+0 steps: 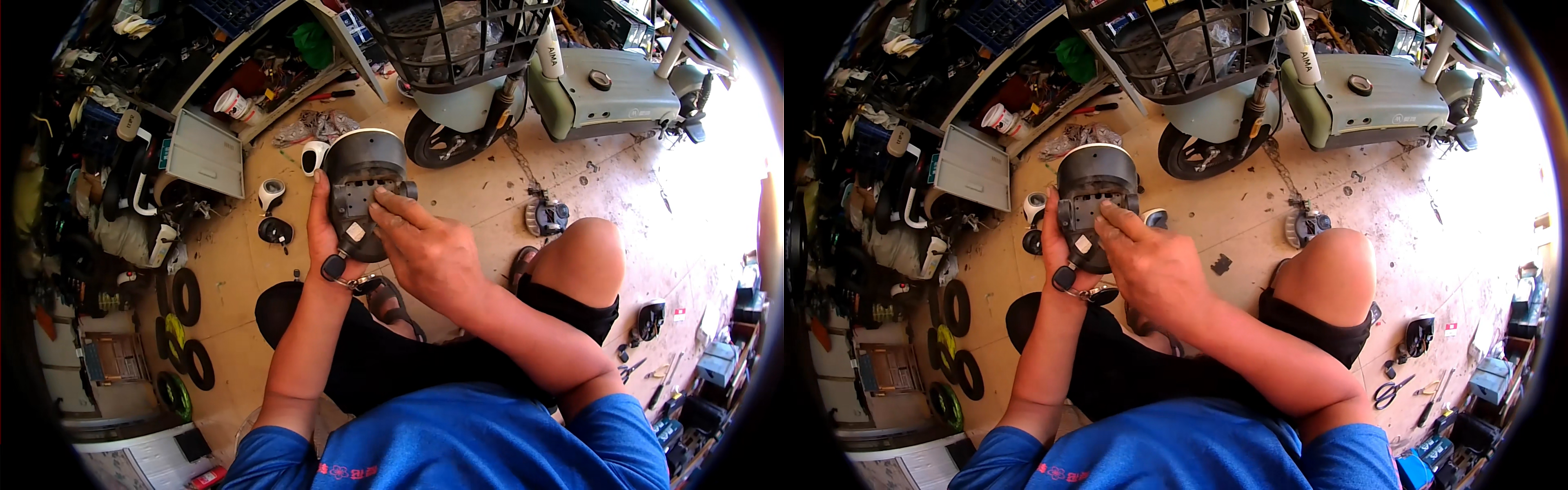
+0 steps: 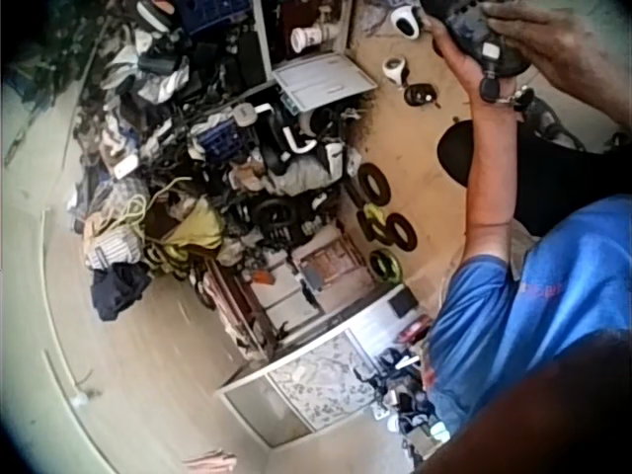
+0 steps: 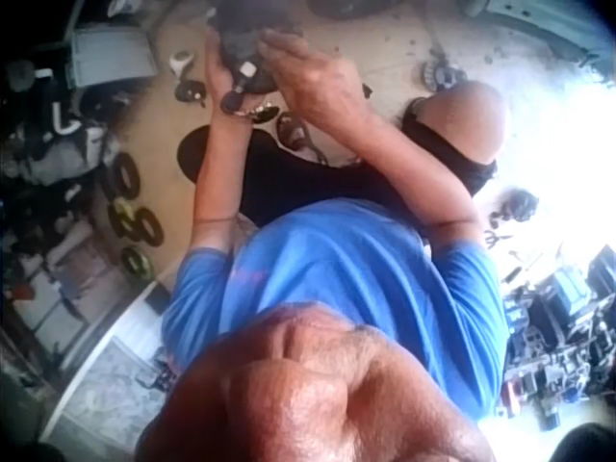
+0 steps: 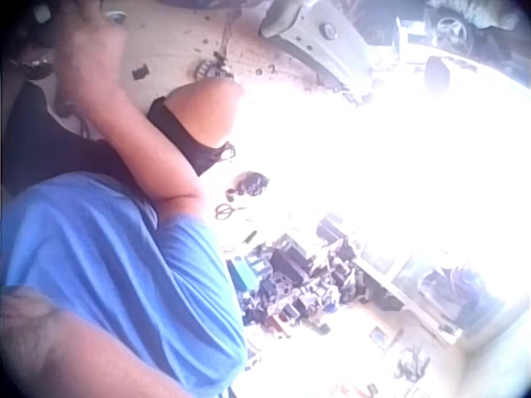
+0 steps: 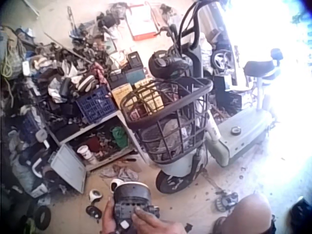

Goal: The person disassembles scooter headlight assemblies using a power drill and by hand, removes internal brackets, tests them against the scooter mount and various headlight shells, and fits the components into different housings.

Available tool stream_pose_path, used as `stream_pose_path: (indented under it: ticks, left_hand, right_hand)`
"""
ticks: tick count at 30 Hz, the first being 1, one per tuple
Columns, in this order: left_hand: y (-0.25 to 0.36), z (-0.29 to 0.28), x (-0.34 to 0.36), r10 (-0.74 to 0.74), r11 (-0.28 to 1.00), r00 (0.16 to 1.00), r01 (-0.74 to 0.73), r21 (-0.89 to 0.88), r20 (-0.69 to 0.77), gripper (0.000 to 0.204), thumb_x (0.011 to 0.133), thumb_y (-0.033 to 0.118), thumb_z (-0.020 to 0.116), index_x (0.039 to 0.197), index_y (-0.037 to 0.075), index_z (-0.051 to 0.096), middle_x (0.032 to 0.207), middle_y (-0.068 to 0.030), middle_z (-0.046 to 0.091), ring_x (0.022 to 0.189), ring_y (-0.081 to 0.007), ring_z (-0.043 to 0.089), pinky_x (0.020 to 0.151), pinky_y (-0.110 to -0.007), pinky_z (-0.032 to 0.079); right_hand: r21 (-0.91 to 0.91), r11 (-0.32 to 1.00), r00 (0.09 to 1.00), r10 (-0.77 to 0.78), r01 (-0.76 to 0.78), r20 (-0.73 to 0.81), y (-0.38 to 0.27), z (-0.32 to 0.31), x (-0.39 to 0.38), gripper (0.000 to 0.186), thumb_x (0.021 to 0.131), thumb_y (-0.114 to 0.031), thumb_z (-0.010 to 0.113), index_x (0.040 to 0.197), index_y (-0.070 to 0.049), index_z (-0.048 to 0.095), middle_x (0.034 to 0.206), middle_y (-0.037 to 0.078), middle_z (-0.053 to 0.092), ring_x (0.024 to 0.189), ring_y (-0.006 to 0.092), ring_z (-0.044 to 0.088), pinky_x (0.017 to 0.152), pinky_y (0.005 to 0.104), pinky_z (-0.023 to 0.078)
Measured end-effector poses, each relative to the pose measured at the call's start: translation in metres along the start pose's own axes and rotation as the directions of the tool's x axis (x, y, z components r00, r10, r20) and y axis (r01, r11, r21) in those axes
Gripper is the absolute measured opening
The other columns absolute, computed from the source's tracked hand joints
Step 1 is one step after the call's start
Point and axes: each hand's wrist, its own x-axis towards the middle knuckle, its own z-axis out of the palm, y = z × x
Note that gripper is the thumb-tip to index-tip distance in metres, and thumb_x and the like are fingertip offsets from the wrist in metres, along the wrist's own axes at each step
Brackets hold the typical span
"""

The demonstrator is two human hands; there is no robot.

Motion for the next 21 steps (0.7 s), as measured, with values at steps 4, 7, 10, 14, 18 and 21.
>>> stream_pose_path:
  ticks: [4, 7, 10, 14, 18, 21]
  left_hand:
    - [0.000, 0.010, -0.003, 0.025, 1.000, 1.000, -0.025, -0.005, -0.019, 0.077, 0.103, 0.066, 0.053, 0.141, -0.001, 0.055, 0.124, -0.0194, 0.070, 0.107, -0.0301, 0.072, 0.098, -0.043, 0.059]
    - [-0.002, 0.008, 0.000, 0.044, 0.999, 0.999, -0.043, 0.011, -0.030, 0.078, 0.103, 0.066, 0.053, 0.142, -0.001, 0.055, 0.126, -0.0197, 0.070, 0.109, -0.0306, 0.072, 0.098, -0.043, 0.059]
    - [0.002, 0.008, 0.000, 0.063, 0.997, 0.998, -0.062, 0.051, -0.031, 0.078, 0.103, 0.066, 0.052, 0.142, -0.001, 0.054, 0.127, -0.0202, 0.069, 0.110, -0.0312, 0.071, 0.098, -0.044, 0.059]
    - [0.014, 0.012, -0.004, 0.080, 0.997, 0.997, -0.080, 0.018, 0.025, 0.085, 0.101, 0.072, 0.050, 0.145, -0.001, 0.050, 0.132, -0.0205, 0.066, 0.112, -0.0350, 0.070, 0.095, -0.052, 0.060]
    - [0.019, 0.004, -0.002, 0.078, 0.997, 0.995, -0.078, -0.007, 0.056, 0.094, 0.096, 0.075, 0.054, 0.151, 0.000, 0.045, 0.139, -0.0256, 0.062, 0.118, -0.0448, 0.065, 0.098, -0.059, 0.056]
    - [0.016, 0.000, 0.001, 0.099, 0.995, 0.994, -0.098, -0.014, 0.039, 0.095, 0.094, 0.075, 0.058, 0.153, 0.001, 0.044, 0.141, -0.0259, 0.060, 0.120, -0.0442, 0.064, 0.100, -0.059, 0.055]
  right_hand:
    - [-0.009, 1.000, 1.000, 0.014, -0.013, 0.022, -0.002, -0.008, 0.002, 0.032, 0.085, -0.005, 0.073, 0.117, -0.003, 0.074, 0.126, 0.012, 0.072, 0.083, 0.0273, 0.076, 0.069, 0.0358, 0.062]
    - [0.014, 1.000, 1.000, 0.000, 0.000, -0.006, 0.003, -0.008, 0.001, 0.028, 0.085, -0.004, 0.074, 0.112, -0.005, 0.075, 0.119, 0.011, 0.074, 0.082, 0.0272, 0.076, 0.067, 0.0357, 0.061]
    - [0.080, 0.996, 0.997, -0.030, 0.035, -0.068, 0.007, -0.010, 0.004, 0.026, 0.084, -0.005, 0.074, 0.110, -0.006, 0.076, 0.111, 0.011, 0.075, 0.079, 0.0262, 0.075, 0.064, 0.0356, 0.060]
    - [0.173, 0.984, 0.989, 0.070, -0.047, -0.132, 0.011, -0.027, 0.013, 0.022, 0.088, -0.003, 0.076, 0.110, -0.005, 0.076, 0.102, 0.013, 0.076, 0.077, 0.0284, 0.075, 0.062, 0.0346, 0.059]
    - [0.226, 0.955, 0.943, 0.244, -0.193, -0.225, 0.017, -0.052, 0.018, 0.021, 0.093, -0.001, 0.076, 0.114, -0.003, 0.077, 0.097, 0.011, 0.076, 0.071, 0.0128, 0.068, 0.059, 0.0251, 0.053]
    - [0.213, 0.953, 0.893, 0.280, -0.214, -0.353, 0.024, -0.074, 0.019, 0.021, 0.092, -0.002, 0.078, 0.113, -0.004, 0.079, 0.094, 0.008, 0.075, 0.070, 0.0076, 0.062, 0.059, 0.0217, 0.048]
